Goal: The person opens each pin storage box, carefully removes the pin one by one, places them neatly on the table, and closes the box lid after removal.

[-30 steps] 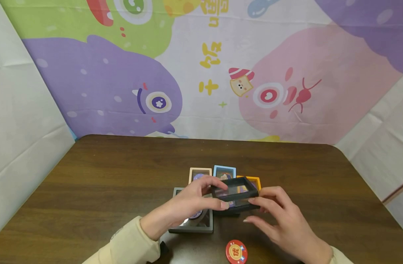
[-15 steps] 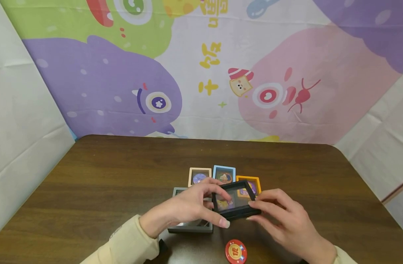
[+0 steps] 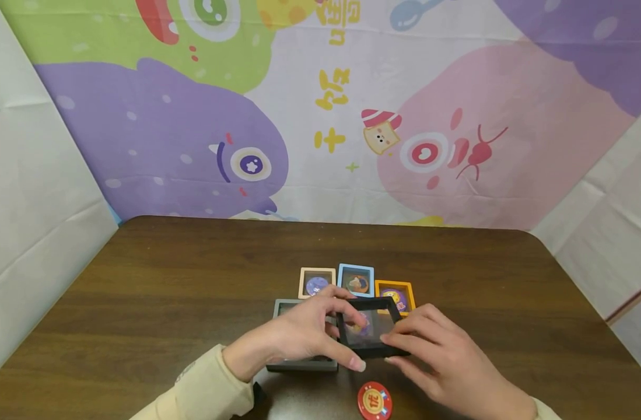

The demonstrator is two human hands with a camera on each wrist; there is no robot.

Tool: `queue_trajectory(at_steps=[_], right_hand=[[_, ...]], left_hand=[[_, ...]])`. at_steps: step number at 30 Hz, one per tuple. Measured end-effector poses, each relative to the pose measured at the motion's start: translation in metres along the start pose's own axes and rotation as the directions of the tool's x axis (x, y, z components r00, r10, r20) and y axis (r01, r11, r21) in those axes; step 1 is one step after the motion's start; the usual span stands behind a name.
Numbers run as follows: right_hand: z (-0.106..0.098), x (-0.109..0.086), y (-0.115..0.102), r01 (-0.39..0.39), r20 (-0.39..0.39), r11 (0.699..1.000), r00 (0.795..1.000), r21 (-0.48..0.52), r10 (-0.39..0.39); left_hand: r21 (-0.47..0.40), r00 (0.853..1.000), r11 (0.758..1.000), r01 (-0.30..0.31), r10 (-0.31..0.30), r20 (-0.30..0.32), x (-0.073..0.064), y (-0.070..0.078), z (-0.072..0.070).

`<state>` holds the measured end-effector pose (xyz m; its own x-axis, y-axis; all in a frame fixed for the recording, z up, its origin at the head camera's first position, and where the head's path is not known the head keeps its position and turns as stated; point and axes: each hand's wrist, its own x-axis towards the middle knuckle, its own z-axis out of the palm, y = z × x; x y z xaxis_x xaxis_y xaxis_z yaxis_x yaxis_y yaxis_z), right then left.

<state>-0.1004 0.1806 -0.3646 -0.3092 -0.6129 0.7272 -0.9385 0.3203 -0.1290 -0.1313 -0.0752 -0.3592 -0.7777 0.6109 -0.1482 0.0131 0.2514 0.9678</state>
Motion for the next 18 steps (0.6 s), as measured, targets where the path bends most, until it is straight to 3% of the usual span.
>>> queue_trajectory(at_steps=[7,11,14,18], right_hand=[[0.003,-0.005,-0.008,-0.012,0.169,1.000,0.986,-0.004,0.012],[0.000,-0.005,-0.012,-0.091,0.293,0.995,0.951,-0.039,0.099],[-0.006,-0.004,-0.013,-0.177,0.419,0.979,0.885,-0.098,0.202],[-0.016,-0.003,-0.009,-0.317,0.579,0.938,0.741,-0.143,0.339]], left_hand=[[0.037,0.994,0.995,-0.088,0.085,0.064,0.003,-0.003,0.007],[0.079,0.990,0.990,-0.113,0.106,0.091,0.003,-0.004,0.011],[0.107,0.995,0.991,-0.082,0.075,0.071,0.002,-0.004,0.011],[0.123,0.999,0.991,-0.046,0.045,0.010,0.000,-0.003,0.009]])
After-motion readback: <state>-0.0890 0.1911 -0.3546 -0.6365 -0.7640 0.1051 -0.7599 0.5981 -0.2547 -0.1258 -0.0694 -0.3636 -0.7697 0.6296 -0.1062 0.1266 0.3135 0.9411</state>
